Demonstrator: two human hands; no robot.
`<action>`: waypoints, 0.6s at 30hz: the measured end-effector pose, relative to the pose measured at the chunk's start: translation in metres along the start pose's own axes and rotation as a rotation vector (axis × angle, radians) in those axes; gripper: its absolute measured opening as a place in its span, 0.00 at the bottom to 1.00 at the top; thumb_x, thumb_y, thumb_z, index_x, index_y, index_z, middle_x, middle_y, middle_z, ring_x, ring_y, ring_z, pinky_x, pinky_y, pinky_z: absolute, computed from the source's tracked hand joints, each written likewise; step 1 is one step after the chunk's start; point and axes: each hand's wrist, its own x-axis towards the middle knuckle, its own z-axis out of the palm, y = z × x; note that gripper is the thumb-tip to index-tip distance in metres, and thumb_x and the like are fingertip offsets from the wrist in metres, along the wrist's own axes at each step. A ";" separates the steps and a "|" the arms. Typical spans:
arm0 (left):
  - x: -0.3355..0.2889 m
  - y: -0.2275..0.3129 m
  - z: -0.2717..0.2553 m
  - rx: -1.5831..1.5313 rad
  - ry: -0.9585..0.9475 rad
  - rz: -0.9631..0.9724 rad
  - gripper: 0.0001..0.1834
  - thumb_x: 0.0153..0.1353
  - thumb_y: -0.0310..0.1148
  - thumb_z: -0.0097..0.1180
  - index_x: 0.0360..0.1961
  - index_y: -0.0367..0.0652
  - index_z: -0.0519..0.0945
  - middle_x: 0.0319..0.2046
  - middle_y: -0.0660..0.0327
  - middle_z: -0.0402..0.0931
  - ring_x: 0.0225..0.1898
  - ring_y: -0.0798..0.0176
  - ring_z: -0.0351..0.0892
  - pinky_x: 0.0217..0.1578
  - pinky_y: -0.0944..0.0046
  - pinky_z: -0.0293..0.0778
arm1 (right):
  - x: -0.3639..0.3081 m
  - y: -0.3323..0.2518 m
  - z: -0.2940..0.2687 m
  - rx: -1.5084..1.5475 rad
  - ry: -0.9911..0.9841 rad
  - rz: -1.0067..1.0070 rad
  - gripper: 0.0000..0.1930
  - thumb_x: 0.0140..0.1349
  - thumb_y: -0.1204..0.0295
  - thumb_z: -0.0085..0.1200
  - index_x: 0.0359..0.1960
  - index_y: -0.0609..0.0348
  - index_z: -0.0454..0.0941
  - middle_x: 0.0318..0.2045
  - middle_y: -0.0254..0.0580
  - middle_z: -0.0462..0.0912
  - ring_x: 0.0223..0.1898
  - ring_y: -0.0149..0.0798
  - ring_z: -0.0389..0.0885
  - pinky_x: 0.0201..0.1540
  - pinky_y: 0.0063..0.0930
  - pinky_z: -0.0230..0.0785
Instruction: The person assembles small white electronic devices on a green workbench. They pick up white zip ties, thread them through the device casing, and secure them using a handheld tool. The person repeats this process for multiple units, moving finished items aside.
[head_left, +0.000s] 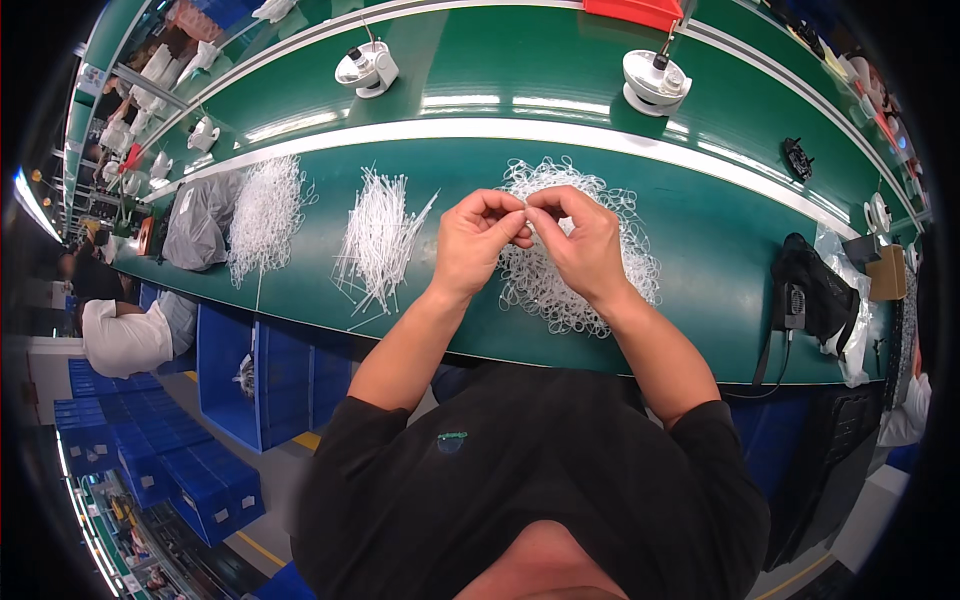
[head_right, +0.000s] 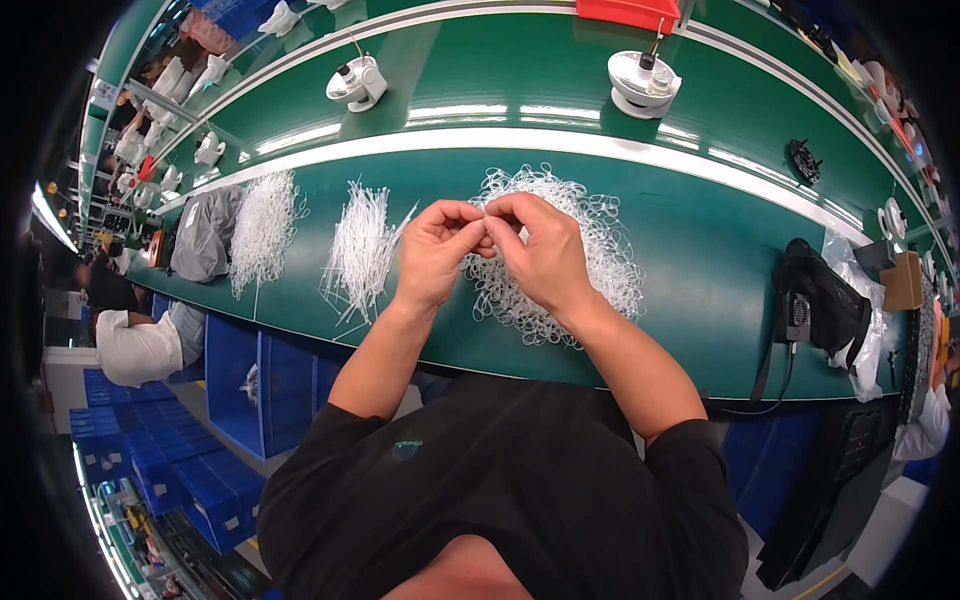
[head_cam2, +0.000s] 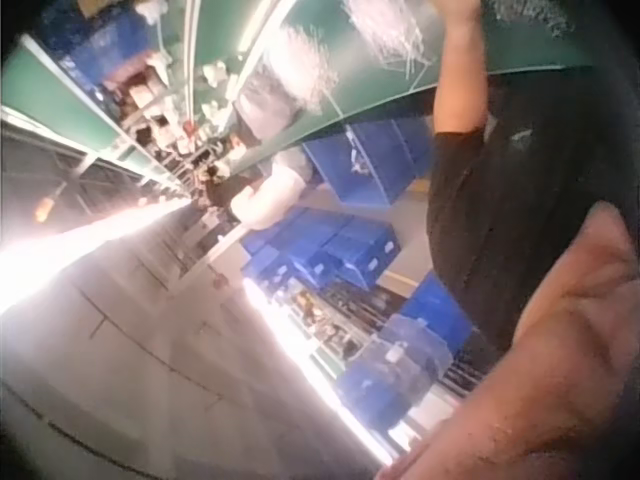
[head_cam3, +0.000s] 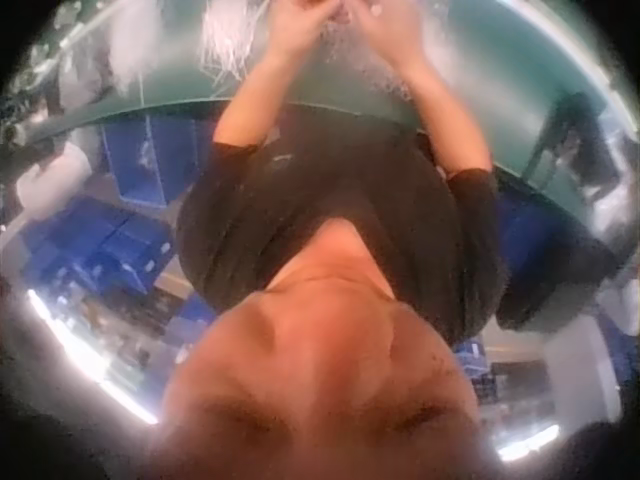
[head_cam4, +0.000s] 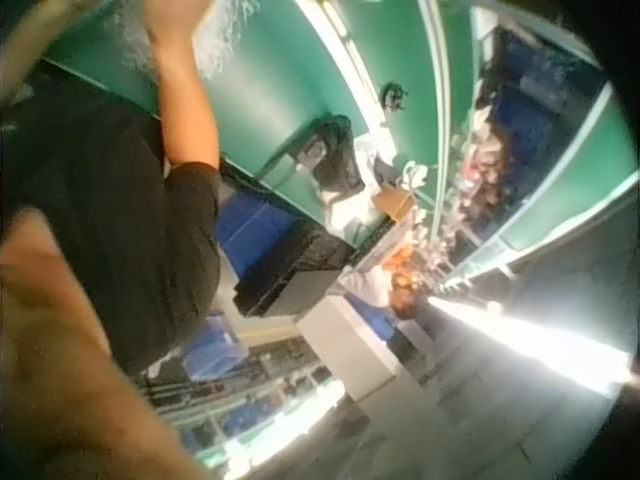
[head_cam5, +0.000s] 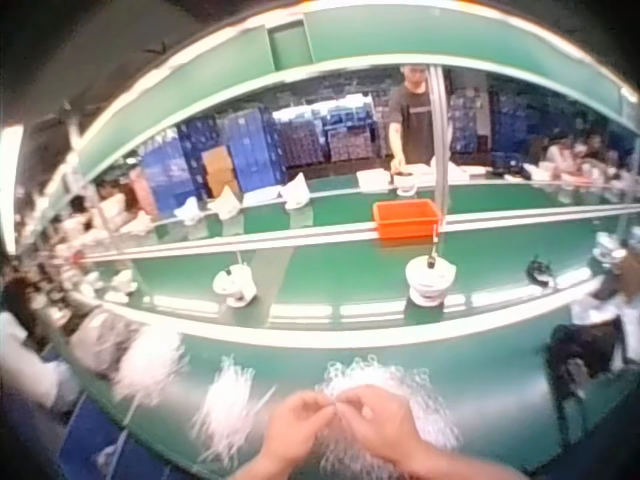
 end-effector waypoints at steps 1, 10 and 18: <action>0.000 0.000 0.001 0.022 -0.005 0.001 0.07 0.65 0.21 0.58 0.43 0.31 0.78 0.36 0.56 0.81 0.34 0.68 0.82 0.36 0.67 0.84 | 0.000 -0.003 0.000 0.023 0.009 0.036 0.06 0.59 0.78 0.63 0.37 0.63 0.81 0.32 0.41 0.86 0.33 0.33 0.85 0.39 0.27 0.77; -0.001 -0.002 0.000 -0.005 -0.012 0.011 0.06 0.66 0.21 0.56 0.43 0.31 0.78 0.36 0.56 0.81 0.34 0.68 0.83 0.37 0.68 0.84 | -0.002 0.000 0.002 0.044 -0.040 0.064 0.06 0.60 0.77 0.62 0.35 0.64 0.78 0.29 0.42 0.85 0.33 0.36 0.86 0.38 0.28 0.77; 0.011 0.004 -0.025 0.492 -0.032 -0.044 0.09 0.63 0.25 0.61 0.43 0.33 0.79 0.36 0.58 0.82 0.32 0.70 0.82 0.34 0.69 0.80 | -0.001 0.008 -0.003 -0.083 -0.108 0.072 0.06 0.58 0.76 0.63 0.35 0.62 0.78 0.30 0.41 0.84 0.32 0.38 0.84 0.38 0.30 0.76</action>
